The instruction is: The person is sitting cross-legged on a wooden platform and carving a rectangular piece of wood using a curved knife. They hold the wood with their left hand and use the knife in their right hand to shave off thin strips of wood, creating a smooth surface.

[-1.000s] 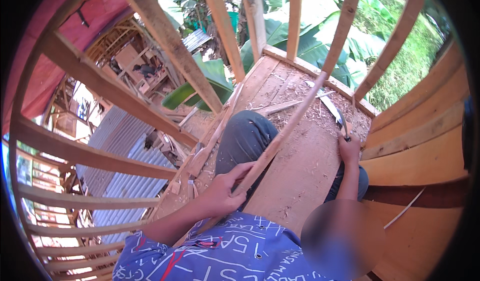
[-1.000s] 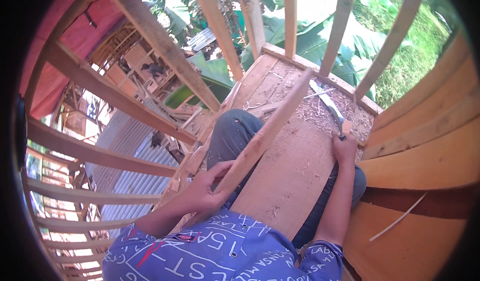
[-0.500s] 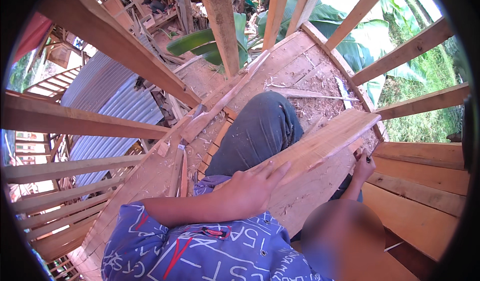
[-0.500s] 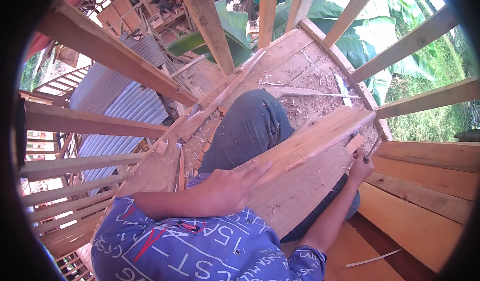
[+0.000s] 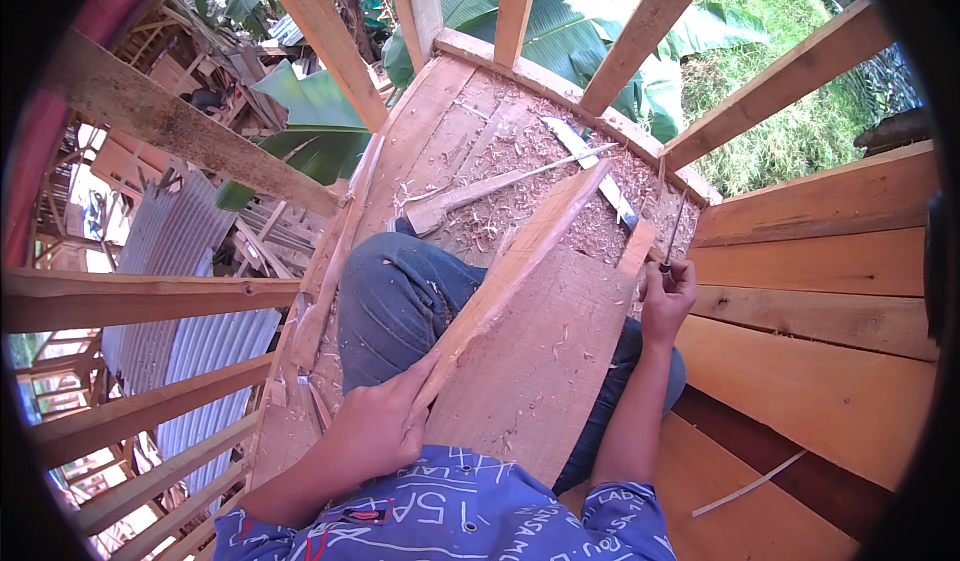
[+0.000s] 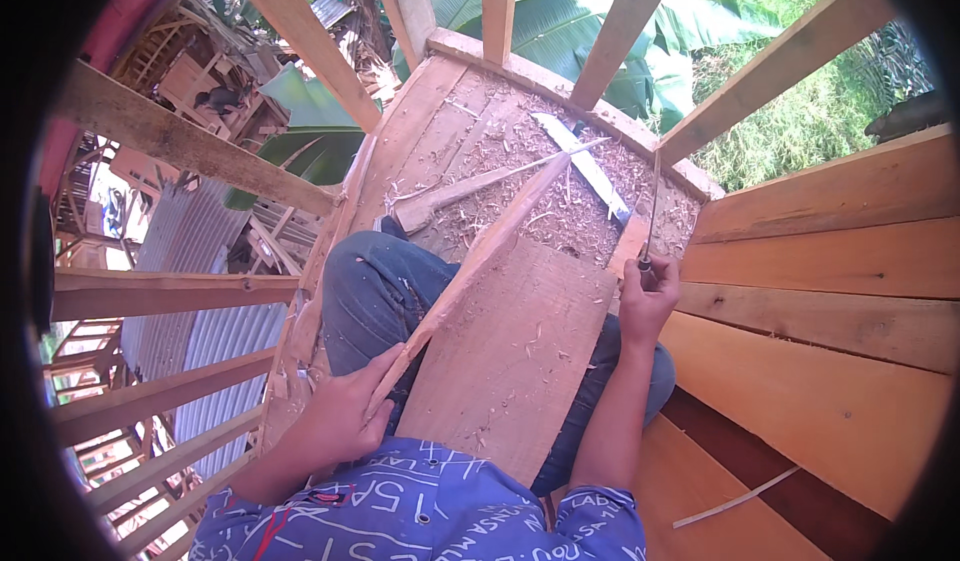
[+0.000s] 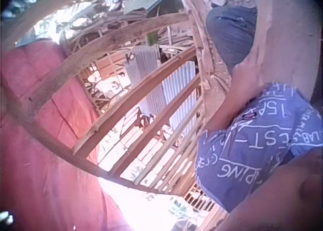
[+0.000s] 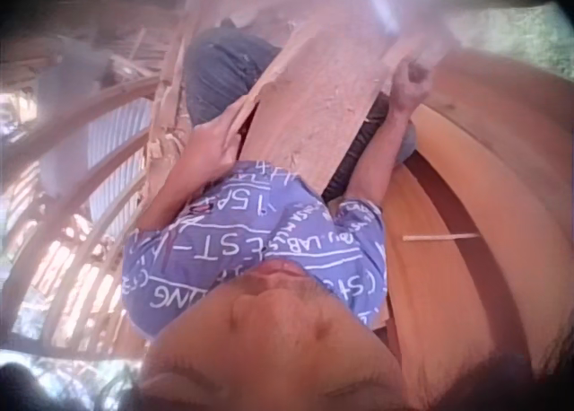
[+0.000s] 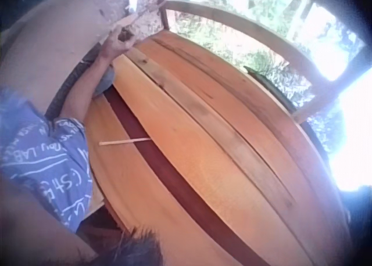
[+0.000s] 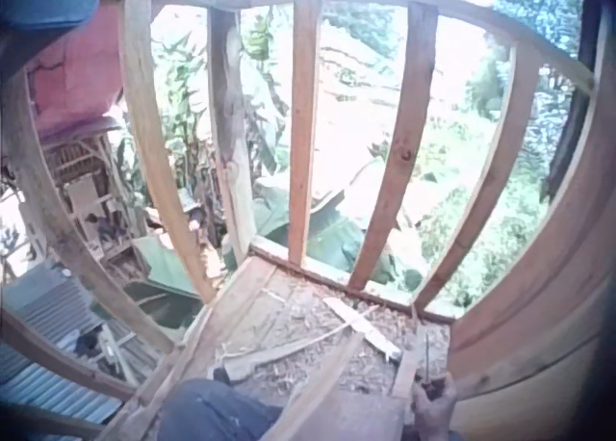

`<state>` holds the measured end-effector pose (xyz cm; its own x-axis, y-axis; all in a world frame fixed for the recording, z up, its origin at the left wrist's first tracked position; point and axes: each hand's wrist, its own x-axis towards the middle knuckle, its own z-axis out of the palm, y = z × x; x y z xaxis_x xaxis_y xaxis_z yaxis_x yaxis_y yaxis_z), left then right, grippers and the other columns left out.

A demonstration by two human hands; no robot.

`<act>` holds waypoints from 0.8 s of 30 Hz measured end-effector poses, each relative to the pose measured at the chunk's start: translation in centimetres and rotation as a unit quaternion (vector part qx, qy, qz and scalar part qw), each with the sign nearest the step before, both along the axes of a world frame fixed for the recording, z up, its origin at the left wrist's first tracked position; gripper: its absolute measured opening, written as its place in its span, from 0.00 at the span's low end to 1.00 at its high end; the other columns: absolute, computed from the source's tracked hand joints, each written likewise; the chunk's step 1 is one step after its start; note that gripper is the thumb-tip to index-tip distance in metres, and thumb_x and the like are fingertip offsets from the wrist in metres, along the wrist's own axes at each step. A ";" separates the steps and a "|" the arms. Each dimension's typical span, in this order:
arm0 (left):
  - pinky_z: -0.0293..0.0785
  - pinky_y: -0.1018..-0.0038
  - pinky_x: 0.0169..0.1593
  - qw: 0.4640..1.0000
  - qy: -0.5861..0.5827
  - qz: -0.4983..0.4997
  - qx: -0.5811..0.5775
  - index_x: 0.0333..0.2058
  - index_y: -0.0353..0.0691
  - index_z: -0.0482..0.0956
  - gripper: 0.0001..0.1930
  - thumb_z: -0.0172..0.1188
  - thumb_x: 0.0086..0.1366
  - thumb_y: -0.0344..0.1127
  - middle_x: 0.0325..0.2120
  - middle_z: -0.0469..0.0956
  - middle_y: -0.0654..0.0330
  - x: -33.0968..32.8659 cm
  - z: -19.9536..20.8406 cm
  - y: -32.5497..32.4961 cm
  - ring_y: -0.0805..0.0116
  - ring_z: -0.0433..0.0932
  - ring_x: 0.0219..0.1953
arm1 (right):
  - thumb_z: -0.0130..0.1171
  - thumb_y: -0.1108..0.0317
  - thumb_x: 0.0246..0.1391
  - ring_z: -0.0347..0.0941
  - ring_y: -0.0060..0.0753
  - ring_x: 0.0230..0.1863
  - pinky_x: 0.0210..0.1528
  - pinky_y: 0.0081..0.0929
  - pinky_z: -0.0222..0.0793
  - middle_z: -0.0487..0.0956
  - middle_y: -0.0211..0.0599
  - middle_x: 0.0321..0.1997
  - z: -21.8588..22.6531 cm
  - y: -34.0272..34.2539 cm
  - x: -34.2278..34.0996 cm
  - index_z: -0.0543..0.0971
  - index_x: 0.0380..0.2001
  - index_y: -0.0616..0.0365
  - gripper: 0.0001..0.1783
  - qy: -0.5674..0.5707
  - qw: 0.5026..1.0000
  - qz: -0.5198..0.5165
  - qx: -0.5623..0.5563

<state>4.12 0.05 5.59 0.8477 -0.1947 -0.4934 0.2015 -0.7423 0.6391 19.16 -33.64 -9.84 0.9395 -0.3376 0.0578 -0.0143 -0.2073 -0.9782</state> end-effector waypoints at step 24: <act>0.76 0.63 0.42 0.998 0.001 0.049 0.045 0.63 0.39 0.64 0.34 0.59 0.55 0.27 0.36 0.81 0.40 0.4 -0.5 -2.2 0.46 0.82 0.38 | 0.49 0.69 0.65 0.63 0.12 0.17 0.18 0.14 0.56 0.72 0.26 0.21 5.6 6.2 -4.0 0.76 0.50 0.65 0.15 0.093 0.880 0.450 0.121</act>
